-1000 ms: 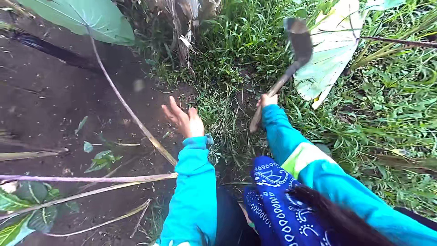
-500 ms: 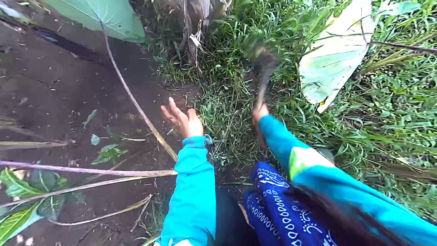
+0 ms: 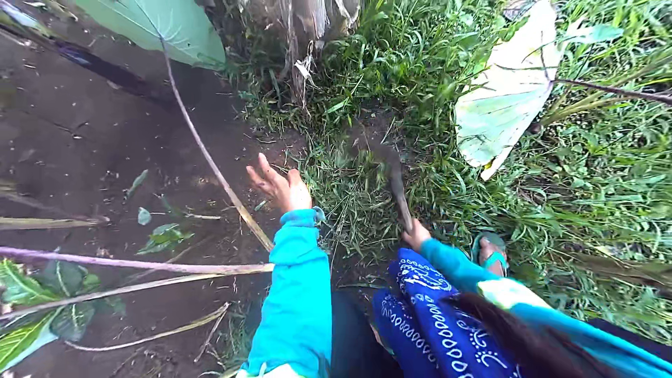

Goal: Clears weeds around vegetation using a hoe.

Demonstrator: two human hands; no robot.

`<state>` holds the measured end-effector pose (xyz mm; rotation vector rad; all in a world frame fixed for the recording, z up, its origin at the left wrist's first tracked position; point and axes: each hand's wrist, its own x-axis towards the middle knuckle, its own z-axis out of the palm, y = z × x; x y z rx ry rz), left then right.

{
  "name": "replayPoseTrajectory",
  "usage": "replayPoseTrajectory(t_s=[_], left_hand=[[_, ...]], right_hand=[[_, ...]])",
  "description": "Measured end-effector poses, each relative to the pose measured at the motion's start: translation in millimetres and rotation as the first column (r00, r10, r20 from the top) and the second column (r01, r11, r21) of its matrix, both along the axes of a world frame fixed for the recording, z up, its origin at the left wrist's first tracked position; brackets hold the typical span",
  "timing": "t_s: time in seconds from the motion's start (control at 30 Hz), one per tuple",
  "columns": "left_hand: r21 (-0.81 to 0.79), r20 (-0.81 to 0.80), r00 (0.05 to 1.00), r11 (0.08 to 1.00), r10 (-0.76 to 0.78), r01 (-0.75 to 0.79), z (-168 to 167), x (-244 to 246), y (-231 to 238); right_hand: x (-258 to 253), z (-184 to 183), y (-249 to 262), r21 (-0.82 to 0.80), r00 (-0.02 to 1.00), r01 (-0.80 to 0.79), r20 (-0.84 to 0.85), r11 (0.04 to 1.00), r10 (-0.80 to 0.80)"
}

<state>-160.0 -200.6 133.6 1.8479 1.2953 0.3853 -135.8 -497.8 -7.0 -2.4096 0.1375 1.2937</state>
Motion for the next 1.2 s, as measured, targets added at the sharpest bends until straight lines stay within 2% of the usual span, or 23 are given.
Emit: replayPoseTrajectory(t_s=[0.07,0.13,0.2,0.23,0.27,0.33,0.4,0.43,0.47,0.5,0.57,0.63,0.67,0.73,0.8,0.83,0.9,0.97,1.0,1.03,1.07,1.13,1.2], left_hand=[[-0.012,-0.017,1.000,1.000,-0.003,0.002,0,1,-1],[-0.018,-0.008,1.000,1.000,-0.004,0.004,2,2,-4],[-0.003,0.001,1.000,1.000,0.002,-0.002,4,2,-3],[0.005,0.001,1.000,1.000,0.001,-0.001,5,1,-2],[0.007,0.001,1.000,1.000,0.000,0.000,4,0,-3],[0.010,0.003,1.000,1.000,0.001,-0.001,2,-1,-2],[-0.003,0.007,1.000,1.000,0.019,-0.019,2,2,-1],[-0.009,0.009,1.000,1.000,0.029,-0.029,2,3,0],[-0.014,0.011,0.999,0.999,0.039,-0.038,2,2,-1],[-0.018,0.010,0.999,0.999,0.037,-0.037,2,1,-1],[-0.018,0.014,1.000,1.000,0.021,-0.021,3,-3,-1],[-0.008,0.009,1.000,1.000,0.022,-0.022,5,-6,2],[-0.010,0.000,1.000,0.999,0.030,-0.030,5,-8,1],[-0.014,0.000,0.999,0.999,0.033,-0.033,6,-10,-1],[-0.001,0.007,0.999,0.999,0.039,-0.039,5,-7,3],[-0.005,0.004,0.999,0.999,0.039,-0.039,3,-8,4],[-0.026,0.015,0.999,0.999,0.033,-0.032,1,-5,2],[-0.046,0.013,1.000,0.999,0.020,-0.019,3,-5,-2],[-0.051,0.011,1.000,0.999,0.011,-0.010,4,-5,-4],[-0.052,0.009,1.000,0.999,0.000,0.000,3,-4,-4],[-0.049,0.006,1.000,0.999,0.007,-0.007,2,-3,-4],[-0.039,-0.003,1.000,0.999,0.017,-0.017,-1,0,-1],[-0.035,-0.011,1.000,0.999,0.024,-0.024,-5,-1,2]], right_hand=[[-5,17,-30,-0.041,0.994,-0.090,-0.063,0.995,0.088],[17,33,-22,0.030,0.996,0.086,0.030,0.996,-0.086],[54,37,20,0.155,0.926,0.361,0.060,0.920,-0.373],[67,42,43,0.163,0.894,0.439,0.018,0.883,-0.448],[69,42,56,0.118,0.901,0.432,-0.020,0.894,-0.433],[33,7,43,0.045,0.978,0.210,-0.017,0.977,-0.210],[-17,-21,-1,-0.029,0.994,-0.092,-0.062,0.995,0.090],[-31,-22,-16,-0.055,0.979,-0.181,-0.104,0.982,0.174],[-36,-16,-25,-0.054,0.975,-0.199,-0.108,0.979,0.192],[-30,-5,-24,-0.022,0.988,-0.145,-0.065,0.989,0.143],[6,15,2,0.087,0.995,0.096,0.010,0.992,-0.098],[45,-2,35,0.188,0.921,0.370,0.059,0.910,-0.386],[52,-16,42,0.199,0.888,0.438,0.055,0.877,-0.456],[34,-26,30,0.095,0.937,0.343,0.030,0.935,-0.347],[21,-14,-1,0.016,0.977,0.213,-0.016,0.977,-0.213],[20,-4,-17,0.007,0.979,0.201,-0.021,0.980,-0.201],[42,17,-19,0.087,0.956,0.288,0.035,0.954,-0.292],[67,19,12,0.212,0.871,0.460,0.084,0.862,-0.485],[75,17,32,0.220,0.838,0.515,0.075,0.829,-0.540],[73,14,47,0.175,0.845,0.513,0.069,0.840,-0.530],[56,5,48,0.114,0.891,0.440,0.067,0.891,-0.449],[11,-11,22,0.005,0.984,0.179,0.022,0.984,-0.179],[-4,0,-12,-0.072,0.999,-0.002,-0.033,0.997,0.000]])
